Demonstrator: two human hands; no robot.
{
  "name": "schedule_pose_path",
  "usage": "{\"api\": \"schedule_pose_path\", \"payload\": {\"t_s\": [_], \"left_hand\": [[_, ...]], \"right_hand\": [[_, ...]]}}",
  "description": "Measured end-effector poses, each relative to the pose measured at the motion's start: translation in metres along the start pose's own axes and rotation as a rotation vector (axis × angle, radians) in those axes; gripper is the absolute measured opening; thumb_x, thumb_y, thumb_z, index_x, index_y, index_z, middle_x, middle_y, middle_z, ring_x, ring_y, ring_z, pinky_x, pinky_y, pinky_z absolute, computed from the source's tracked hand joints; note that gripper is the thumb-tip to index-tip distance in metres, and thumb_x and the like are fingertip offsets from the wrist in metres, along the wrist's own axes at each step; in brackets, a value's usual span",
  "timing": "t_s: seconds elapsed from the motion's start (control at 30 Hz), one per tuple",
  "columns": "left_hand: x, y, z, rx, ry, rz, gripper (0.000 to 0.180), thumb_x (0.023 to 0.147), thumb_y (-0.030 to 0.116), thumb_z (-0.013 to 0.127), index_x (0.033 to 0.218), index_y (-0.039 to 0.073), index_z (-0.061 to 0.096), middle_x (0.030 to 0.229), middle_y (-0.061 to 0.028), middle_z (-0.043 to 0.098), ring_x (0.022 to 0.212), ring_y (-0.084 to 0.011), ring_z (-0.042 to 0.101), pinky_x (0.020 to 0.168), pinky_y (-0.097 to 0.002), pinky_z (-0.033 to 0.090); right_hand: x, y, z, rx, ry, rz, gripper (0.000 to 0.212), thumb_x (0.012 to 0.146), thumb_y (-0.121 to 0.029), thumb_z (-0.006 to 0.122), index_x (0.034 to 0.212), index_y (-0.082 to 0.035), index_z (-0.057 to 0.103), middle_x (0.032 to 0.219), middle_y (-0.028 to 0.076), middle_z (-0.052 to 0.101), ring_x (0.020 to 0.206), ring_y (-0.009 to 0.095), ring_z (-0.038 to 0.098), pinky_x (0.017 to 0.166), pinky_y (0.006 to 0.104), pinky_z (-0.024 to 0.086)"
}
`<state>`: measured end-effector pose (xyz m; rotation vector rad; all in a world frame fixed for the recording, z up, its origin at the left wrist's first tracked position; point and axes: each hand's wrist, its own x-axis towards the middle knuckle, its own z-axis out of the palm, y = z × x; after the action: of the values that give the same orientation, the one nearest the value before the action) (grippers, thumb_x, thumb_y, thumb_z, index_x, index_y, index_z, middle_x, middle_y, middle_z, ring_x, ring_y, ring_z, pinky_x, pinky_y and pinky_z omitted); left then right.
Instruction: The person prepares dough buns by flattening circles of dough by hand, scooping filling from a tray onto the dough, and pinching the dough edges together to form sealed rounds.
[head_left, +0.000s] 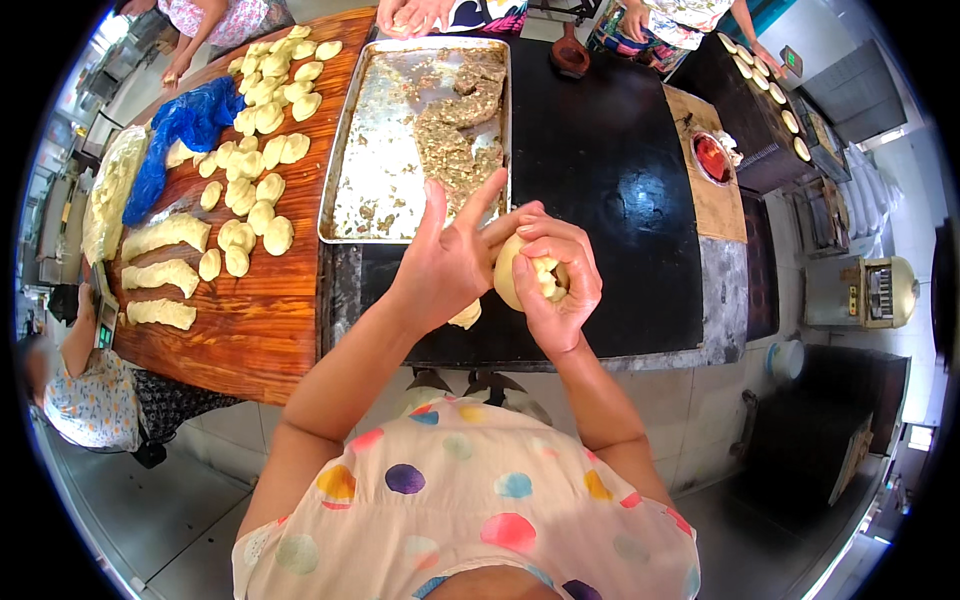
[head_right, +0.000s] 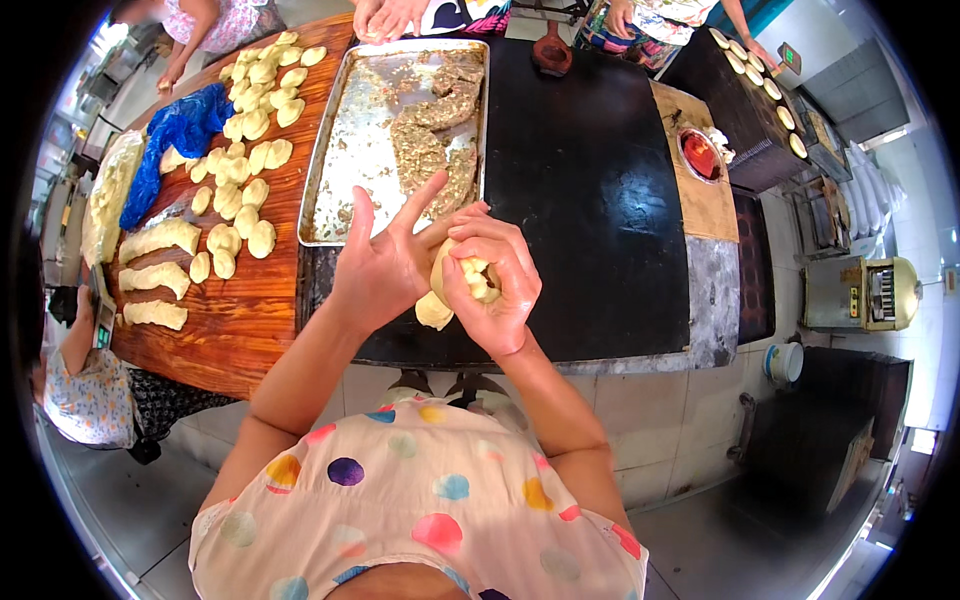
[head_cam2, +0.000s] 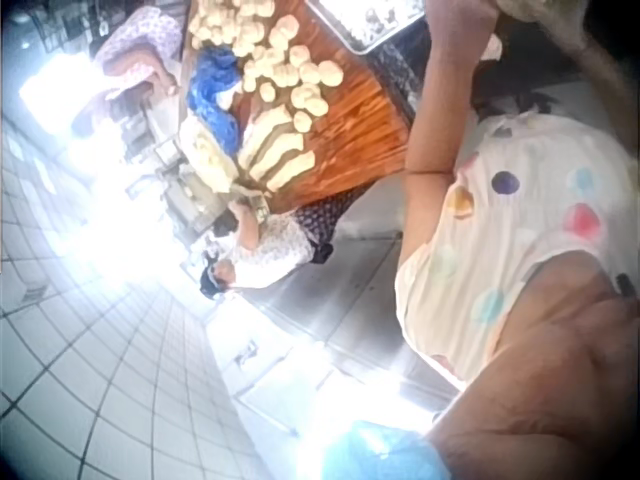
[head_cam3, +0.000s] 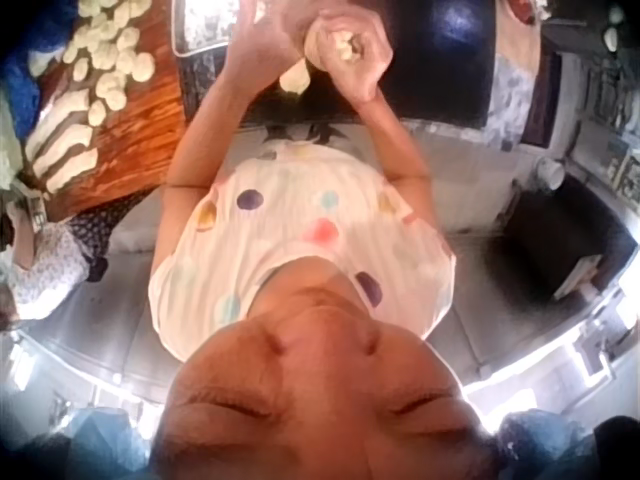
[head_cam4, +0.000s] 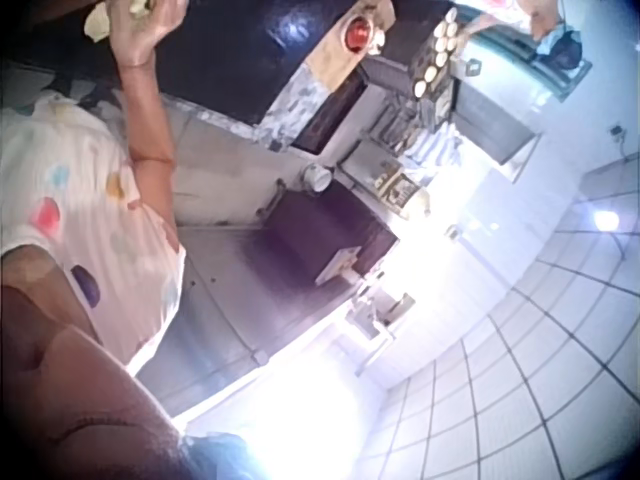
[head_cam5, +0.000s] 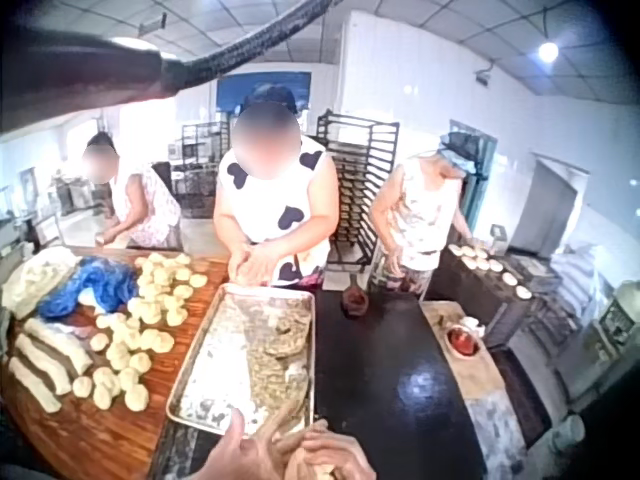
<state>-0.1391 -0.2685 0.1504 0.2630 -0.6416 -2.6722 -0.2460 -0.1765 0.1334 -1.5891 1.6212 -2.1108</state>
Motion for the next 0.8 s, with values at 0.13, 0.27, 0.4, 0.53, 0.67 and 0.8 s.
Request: {"api": "schedule_pose_path", "payload": {"t_s": [0.13,0.27,0.4,0.53,0.67,0.8], "left_hand": [[0.007,-0.030,-0.008,-0.150,0.155,-0.020,0.058,0.105,0.049,0.029,0.134,0.002,0.047,0.130,-0.0145,0.055,0.125,-0.0256,0.052,0.109,-0.0406,0.041],[0.011,-0.047,-0.026,-0.220,0.256,-0.001,0.053,0.105,0.044,0.030,0.133,0.002,0.048,0.129,-0.0151,0.056,0.123,-0.0260,0.054,0.107,-0.0405,0.043],[0.011,-0.045,-0.037,-0.211,0.275,0.028,0.048,0.104,0.039,0.032,0.131,0.002,0.049,0.127,-0.0157,0.057,0.121,-0.0264,0.056,0.105,-0.0403,0.045],[0.015,-0.049,-0.045,-0.227,0.273,0.010,0.044,0.104,0.034,0.034,0.129,0.002,0.050,0.126,-0.0163,0.059,0.119,-0.0268,0.058,0.103,-0.0402,0.047],[0.019,-0.042,-0.044,-0.231,0.219,-0.058,0.039,0.104,0.029,0.036,0.128,0.002,0.051,0.124,-0.0169,0.060,0.116,-0.0272,0.060,0.102,-0.0401,0.049],[0.019,-0.036,-0.069,0.003,0.294,-0.359,0.033,0.103,0.026,0.037,0.118,0.004,0.056,0.120,-0.0131,0.062,0.106,-0.0242,0.065,0.091,-0.0402,0.055]], "right_hand": [[0.000,-0.002,0.013,-0.048,-0.054,0.006,0.015,0.081,0.006,0.063,0.093,-0.002,0.065,0.105,0.014,0.066,0.102,0.026,0.063,0.110,0.0506,0.038],[-0.006,-0.002,0.023,-0.067,-0.046,-0.004,0.009,0.083,0.000,0.069,0.086,-0.003,0.061,0.100,0.013,0.066,0.100,0.026,0.064,0.109,0.0513,0.038],[-0.004,0.005,0.026,0.036,0.028,-0.028,0.009,0.087,-0.002,0.066,0.085,-0.005,0.057,0.093,0.010,0.067,0.096,0.024,0.065,0.111,0.0522,0.036],[-0.007,0.009,0.032,0.039,0.108,0.058,0.007,0.096,-0.001,0.051,0.100,-0.002,0.057,0.095,0.012,0.069,0.099,0.023,0.065,0.110,0.0501,0.037],[-0.009,0.018,0.021,-0.152,-0.107,0.081,0.038,0.098,-0.001,0.047,0.135,0.007,0.045,0.106,0.022,0.070,0.106,0.037,0.066,0.104,0.0448,0.044],[-0.011,0.018,0.004,-0.210,-0.236,0.005,0.058,0.090,-0.025,0.068,0.135,0.004,0.046,0.123,0.026,0.063,0.119,0.042,0.058,0.103,0.0436,0.043]]}}
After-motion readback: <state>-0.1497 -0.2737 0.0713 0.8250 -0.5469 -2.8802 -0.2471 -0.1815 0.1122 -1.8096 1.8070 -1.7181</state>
